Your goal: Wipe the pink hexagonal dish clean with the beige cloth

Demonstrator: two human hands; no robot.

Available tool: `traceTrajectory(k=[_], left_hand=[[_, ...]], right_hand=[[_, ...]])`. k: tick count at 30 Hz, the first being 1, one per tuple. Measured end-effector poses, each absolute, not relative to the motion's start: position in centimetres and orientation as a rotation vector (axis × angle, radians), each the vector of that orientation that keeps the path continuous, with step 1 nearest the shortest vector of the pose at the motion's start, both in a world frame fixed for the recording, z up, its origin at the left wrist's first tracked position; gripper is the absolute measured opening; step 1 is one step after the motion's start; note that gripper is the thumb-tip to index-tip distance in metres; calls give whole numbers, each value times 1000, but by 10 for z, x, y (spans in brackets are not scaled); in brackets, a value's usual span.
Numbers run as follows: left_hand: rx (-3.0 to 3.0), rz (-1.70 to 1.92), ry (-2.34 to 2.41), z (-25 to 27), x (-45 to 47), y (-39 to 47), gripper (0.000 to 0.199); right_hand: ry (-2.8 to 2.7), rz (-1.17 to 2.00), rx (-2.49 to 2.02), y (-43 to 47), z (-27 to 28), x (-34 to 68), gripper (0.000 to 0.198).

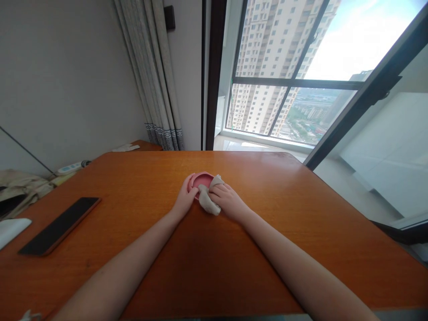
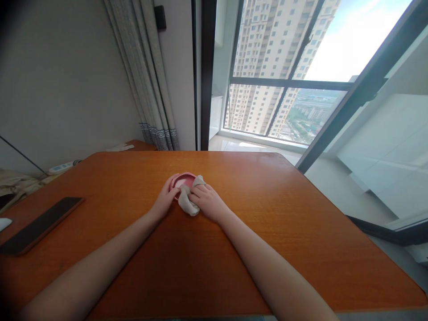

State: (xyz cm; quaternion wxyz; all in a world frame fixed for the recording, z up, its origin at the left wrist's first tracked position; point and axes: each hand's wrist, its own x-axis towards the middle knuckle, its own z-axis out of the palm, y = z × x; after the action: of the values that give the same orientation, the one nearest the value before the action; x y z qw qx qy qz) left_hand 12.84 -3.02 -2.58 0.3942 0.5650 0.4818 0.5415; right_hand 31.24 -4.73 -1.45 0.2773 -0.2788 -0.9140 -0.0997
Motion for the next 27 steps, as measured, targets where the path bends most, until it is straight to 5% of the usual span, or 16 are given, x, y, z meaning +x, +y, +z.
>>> traceTrajectory(k=[7,12,19,27], left_hand=[[1346,1340,1096,-39,126,-23,48],[1310,1338,1050,-39,131,-26,48],[1124,1427,1109,-36,136,-28,46],[953,1448,1074,-24,145,-41,45]], right_hand=[[-1704,-138,-1056,-49,-16,327,35],[-2010,-103,-1085,-41,-22,325,47],[-2147,-2,-1089,-55,-17,307,31],[-2208,116,-1042,-62,-19,288,56]])
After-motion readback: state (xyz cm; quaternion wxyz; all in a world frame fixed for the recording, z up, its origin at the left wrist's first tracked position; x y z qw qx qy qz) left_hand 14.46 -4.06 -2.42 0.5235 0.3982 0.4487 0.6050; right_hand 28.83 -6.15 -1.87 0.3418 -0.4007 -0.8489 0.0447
